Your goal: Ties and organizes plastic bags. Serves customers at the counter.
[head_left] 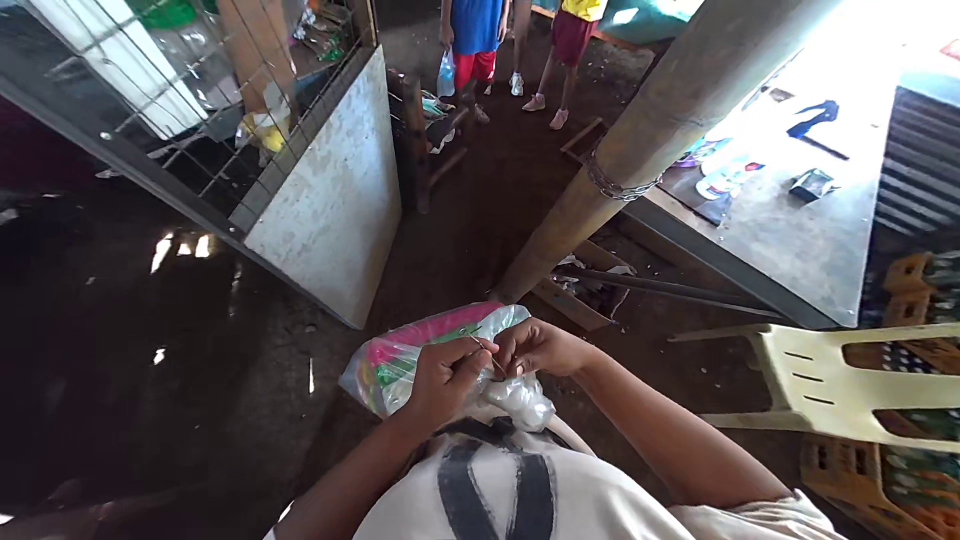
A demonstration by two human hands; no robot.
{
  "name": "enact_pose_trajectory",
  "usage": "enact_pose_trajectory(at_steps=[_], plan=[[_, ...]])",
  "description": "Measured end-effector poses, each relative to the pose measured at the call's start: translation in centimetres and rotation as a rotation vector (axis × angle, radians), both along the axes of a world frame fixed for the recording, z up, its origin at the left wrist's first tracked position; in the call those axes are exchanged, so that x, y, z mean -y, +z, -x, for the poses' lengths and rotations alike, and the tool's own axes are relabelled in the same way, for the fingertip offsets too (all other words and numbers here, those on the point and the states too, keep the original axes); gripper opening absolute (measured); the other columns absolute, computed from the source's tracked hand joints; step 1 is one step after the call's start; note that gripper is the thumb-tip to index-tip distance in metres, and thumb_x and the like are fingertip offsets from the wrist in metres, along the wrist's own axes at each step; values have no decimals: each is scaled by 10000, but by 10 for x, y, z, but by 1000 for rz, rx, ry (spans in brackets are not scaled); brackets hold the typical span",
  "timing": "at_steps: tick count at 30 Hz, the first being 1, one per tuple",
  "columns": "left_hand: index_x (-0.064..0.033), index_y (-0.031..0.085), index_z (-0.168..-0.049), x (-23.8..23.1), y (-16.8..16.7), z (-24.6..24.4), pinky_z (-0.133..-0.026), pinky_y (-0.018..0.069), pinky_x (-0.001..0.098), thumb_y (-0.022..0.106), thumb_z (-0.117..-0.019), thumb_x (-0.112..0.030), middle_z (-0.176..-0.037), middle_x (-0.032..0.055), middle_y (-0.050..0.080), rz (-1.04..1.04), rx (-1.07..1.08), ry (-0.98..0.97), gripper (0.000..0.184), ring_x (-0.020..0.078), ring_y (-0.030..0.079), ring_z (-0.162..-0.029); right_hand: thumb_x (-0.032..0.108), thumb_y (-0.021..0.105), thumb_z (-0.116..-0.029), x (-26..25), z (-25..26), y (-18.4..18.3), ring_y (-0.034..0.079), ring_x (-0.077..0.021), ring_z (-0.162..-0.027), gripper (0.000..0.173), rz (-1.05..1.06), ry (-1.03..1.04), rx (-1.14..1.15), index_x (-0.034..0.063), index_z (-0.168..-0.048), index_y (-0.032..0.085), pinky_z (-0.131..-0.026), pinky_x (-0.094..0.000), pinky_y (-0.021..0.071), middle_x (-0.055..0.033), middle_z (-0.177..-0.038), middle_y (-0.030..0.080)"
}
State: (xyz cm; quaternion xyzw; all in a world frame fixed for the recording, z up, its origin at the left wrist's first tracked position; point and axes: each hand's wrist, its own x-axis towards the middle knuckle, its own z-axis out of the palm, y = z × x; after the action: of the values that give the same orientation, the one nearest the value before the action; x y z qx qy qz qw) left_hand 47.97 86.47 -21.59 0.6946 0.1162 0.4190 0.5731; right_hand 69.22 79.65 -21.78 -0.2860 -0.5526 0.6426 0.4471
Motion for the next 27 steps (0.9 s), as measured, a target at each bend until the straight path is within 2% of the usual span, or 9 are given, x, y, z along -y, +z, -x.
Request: enact_pose_trajectory(at_steps=[5, 10, 12, 16, 20, 21, 23, 25, 27], plan=[[81, 701, -986, -3, 2, 3, -573, 366, 55, 542, -998, -77, -712, -84, 595, 73, -53, -22, 224, -141, 427, -612, 213, 740, -944, -8, 16, -6, 629, 78, -866, 33, -92, 3, -22, 194, -923, 724, -762, -137, 524, 170, -924, 692], [63, 698, -1021, -11, 8, 11, -654, 450, 84, 519, -1011, -57, -799, -83, 645, 160, -96, -107, 216, -112, 526, -698, 103, 747, -908, -11, 37, 0, 651, 84, -813, 112, 17, -78, -13, 207, -945, 726, -751, -144, 546, 192, -886, 717], [58, 697, -1035, -12, 9, 15, -680, 472, 93, 508, -1021, -61, -803, -91, 646, 162, -109, -105, 224, -105, 550, -717, 42, 726, -891, -5, 51, 8, 633, 84, -763, 125, 8, -232, 98, 148, -948, 694, -717, -146, 541, 182, -843, 696], [77, 702, -1037, -12, 8, 18, -676, 464, 81, 506, -1024, -61, -828, -66, 672, 98, -95, -84, 240, -118, 547, -720, 77, 691, -912, 7, 76, 11, 561, 86, -705, 169, -138, -493, 356, -26, -1013, 602, -678, -126, 490, 83, -791, 630], [87, 714, -1054, -12, 5, 19, -718, 480, 85, 512, -1045, -127, -878, -7, 715, -8, -94, -73, 294, -118, 568, -752, 88, 654, -925, 11, 87, 1, 562, 62, -691, 199, -275, -633, 450, -78, -1021, 602, -668, -129, 490, 5, -772, 633], [75, 721, -1052, -12, 4, 20, -689, 469, 88, 534, -1045, -178, -835, -16, 701, -31, -98, -71, 315, -116, 547, -718, 91, 652, -918, 11, 90, -1, 566, 52, -680, 201, -302, -666, 475, -86, -1005, 614, -656, -131, 492, -14, -759, 635], [58, 726, -1057, -11, 2, 22, -590, 377, 90, 637, -994, -311, -717, -64, 617, -40, -93, -75, 384, -113, 436, -619, 93, 652, -905, 12, 92, -1, 554, 47, -663, 185, -329, -687, 497, -80, -951, 609, -637, -122, 474, -26, -732, 617], [63, 718, -1096, -8, -1, 26, -576, 348, 95, 751, -901, -378, -712, -78, 599, -30, -92, -92, 483, -110, 416, -620, 59, 657, -896, 17, 91, -1, 550, 49, -686, 167, -299, -642, 488, -87, -956, 603, -664, -114, 471, -24, -754, 611], [74, 721, -1107, -4, -2, 31, -683, 498, 129, 799, -860, -315, -836, 16, 728, -52, -89, -107, 467, -69, 596, -732, 21, 674, -875, 29, 85, 8, 614, -21, -735, 221, -232, -552, 554, -109, -1052, 647, -717, -175, 527, -82, -837, 670]])
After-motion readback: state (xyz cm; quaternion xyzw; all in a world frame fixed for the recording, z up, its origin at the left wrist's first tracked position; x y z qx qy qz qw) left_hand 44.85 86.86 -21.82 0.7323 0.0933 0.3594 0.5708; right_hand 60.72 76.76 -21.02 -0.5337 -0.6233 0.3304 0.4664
